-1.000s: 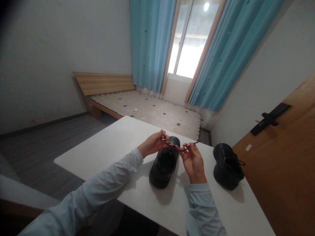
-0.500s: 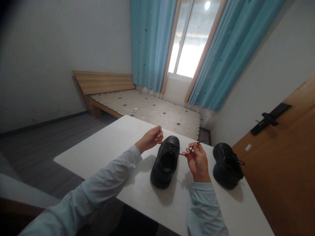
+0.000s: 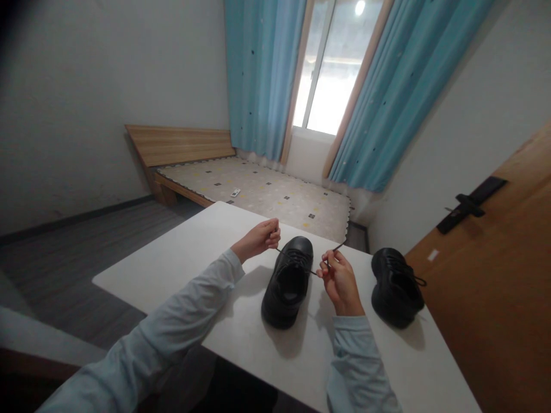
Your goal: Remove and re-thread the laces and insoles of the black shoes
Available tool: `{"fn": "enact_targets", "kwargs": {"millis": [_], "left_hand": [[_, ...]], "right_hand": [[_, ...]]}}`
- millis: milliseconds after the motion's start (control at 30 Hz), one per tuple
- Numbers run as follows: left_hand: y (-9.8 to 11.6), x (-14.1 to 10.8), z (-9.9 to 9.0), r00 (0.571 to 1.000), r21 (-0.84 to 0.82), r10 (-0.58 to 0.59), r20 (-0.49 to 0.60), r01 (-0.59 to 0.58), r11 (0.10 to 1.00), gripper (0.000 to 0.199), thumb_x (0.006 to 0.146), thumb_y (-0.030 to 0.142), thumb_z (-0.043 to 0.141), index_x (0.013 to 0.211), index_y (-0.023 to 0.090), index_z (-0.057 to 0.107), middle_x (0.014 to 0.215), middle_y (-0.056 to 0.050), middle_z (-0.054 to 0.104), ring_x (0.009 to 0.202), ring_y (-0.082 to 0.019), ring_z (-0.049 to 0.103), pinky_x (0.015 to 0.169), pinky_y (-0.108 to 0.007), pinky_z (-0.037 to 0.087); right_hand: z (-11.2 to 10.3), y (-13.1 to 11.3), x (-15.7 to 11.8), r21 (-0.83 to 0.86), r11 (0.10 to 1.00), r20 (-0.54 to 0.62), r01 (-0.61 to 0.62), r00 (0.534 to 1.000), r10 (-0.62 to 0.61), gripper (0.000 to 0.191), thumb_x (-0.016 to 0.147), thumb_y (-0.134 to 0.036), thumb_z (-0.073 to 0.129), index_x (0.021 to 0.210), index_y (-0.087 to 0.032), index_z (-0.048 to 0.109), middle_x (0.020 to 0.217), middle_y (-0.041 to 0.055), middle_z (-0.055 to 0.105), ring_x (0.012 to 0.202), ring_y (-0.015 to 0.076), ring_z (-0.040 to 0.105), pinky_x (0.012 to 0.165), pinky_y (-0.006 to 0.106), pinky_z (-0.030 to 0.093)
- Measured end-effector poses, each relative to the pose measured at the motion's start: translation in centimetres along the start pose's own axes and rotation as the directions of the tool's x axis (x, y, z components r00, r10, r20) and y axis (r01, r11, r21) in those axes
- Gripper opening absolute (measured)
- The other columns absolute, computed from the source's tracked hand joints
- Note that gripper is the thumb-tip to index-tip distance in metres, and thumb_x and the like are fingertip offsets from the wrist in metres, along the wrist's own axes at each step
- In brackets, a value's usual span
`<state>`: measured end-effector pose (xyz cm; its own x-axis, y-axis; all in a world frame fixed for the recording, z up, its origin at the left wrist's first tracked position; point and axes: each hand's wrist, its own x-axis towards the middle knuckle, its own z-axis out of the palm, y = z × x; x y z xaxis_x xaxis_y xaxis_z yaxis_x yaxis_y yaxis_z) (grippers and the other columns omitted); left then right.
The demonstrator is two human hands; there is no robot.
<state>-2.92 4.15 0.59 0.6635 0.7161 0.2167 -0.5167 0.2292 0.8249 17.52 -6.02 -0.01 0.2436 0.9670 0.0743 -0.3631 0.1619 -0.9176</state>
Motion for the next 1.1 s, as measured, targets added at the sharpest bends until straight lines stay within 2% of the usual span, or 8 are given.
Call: {"fn": "enact_targets", "kwargs": {"millis": [267, 400, 533, 633, 733, 800, 933, 1100], "left_hand": [[0.0, -0.1, 0.5, 1.0, 0.142, 0.012, -0.029, -0.008, 0.99, 0.041, 0.075, 0.048, 0.062, 0.069, 0.018, 0.036, 0.051, 0.009, 0.039, 0.039, -0.002, 0.03, 0.04, -0.016, 0.031], [0.0, -0.2, 0.9, 0.997, 0.246, 0.066, -0.046, -0.052, 0.968, 0.039, 0.076, 0.047, 0.06, 0.069, 0.016, 0.039, 0.057, 0.006, 0.045, 0.043, -0.003, 0.039, 0.047, -0.019, 0.04], [0.2, -0.3, 1.1, 0.995, 0.353, 0.093, -0.032, -0.076, 0.933, 0.037, 0.074, 0.043, 0.063, 0.068, 0.016, 0.038, 0.058, 0.006, 0.047, 0.048, -0.004, 0.044, 0.052, -0.02, 0.041], [0.2, -0.4, 1.1, 0.993, 0.49, 0.11, -0.029, -0.082, 0.868, 0.038, 0.069, 0.041, 0.069, 0.077, 0.017, 0.041, 0.06, 0.007, 0.047, 0.048, -0.004, 0.043, 0.05, -0.018, 0.036], [0.2, -0.4, 1.2, 0.992, 0.622, 0.116, 0.039, -0.115, 0.774, 0.041, 0.064, 0.039, 0.073, 0.087, 0.016, 0.049, 0.068, 0.006, 0.05, 0.057, -0.005, 0.046, 0.056, -0.018, 0.036], [0.2, -0.5, 1.1, 0.987, 0.727, 0.112, 0.113, -0.159, 0.668, 0.036, 0.065, 0.039, 0.073, 0.086, 0.014, 0.057, 0.072, 0.003, 0.053, 0.064, -0.007, 0.047, 0.059, -0.02, 0.035], [0.2, -0.6, 0.8, 0.979, 0.861, 0.063, 0.195, -0.201, 0.468, 0.028, 0.064, 0.039, 0.074, 0.075, 0.014, 0.067, 0.078, -0.001, 0.056, 0.072, -0.01, 0.048, 0.063, -0.021, 0.036], [0.1, -0.6, 0.4, 0.98, 0.889, 0.009, 0.197, -0.183, 0.419, 0.026, 0.065, 0.038, 0.074, 0.075, 0.014, 0.069, 0.077, -0.001, 0.058, 0.072, -0.011, 0.05, 0.065, -0.021, 0.038]], "right_hand": [[-0.3, 0.8, 0.2, 0.034, 0.999, -0.044, -0.008, 0.999, 0.01, 0.029, 0.06, -0.033, 0.079, 0.063, -0.018, 0.054, 0.064, -0.0051, 0.052, 0.043, 0.0027, 0.041, 0.039, 0.017, 0.04], [-0.5, 1.0, 0.3, -0.018, 1.0, -0.126, 0.024, 0.992, -0.026, 0.025, 0.061, -0.033, 0.078, 0.069, -0.018, 0.06, 0.068, -0.0037, 0.055, 0.047, 0.0045, 0.047, 0.046, 0.02, 0.048], [-0.9, 1.3, 0.5, -0.199, 0.978, -0.213, 0.058, 0.972, -0.101, 0.031, 0.063, -0.035, 0.074, 0.087, -0.019, 0.063, 0.078, -0.001, 0.058, 0.054, 0.0089, 0.054, 0.05, 0.026, 0.051], [-1.0, 1.2, 0.8, -0.463, 0.88, -0.283, 0.102, 0.924, -0.256, 0.041, 0.065, -0.039, 0.07, 0.099, -0.019, 0.061, 0.09, 0.0035, 0.06, 0.071, 0.0163, 0.059, 0.058, 0.031, 0.051], [-0.7, 0.6, 0.8, -0.721, 0.665, -0.14, 0.194, 0.899, -0.415, 0.035, 0.071, -0.044, 0.064, 0.093, -0.017, 0.062, 0.095, 0.0071, 0.061, 0.082, 0.0197, 0.057, 0.067, 0.033, 0.048], [-0.3, 0.2, 0.6, -0.796, 0.557, 0.005, 0.237, 0.923, -0.385, 0.032, 0.074, -0.048, 0.06, 0.081, -0.017, 0.062, 0.088, 0.0067, 0.062, 0.079, 0.0194, 0.056, 0.067, 0.032, 0.046], [0.4, -0.7, -0.2, -0.793, 0.526, 0.255, 0.307, 0.952, -0.17, 0.031, 0.075, -0.049, 0.061, 0.072, -0.018, 0.058, 0.073, 0.0018, 0.058, 0.068, 0.0164, 0.055, 0.063, 0.029, 0.044], [0.5, -1.4, -0.8, -0.791, 0.485, 0.419, 0.374, 0.908, -0.016, 0.027, 0.072, -0.042, 0.067, 0.069, -0.019, 0.054, 0.069, -0.0007, 0.055, 0.064, 0.0144, 0.053, 0.062, 0.028, 0.044]]}}
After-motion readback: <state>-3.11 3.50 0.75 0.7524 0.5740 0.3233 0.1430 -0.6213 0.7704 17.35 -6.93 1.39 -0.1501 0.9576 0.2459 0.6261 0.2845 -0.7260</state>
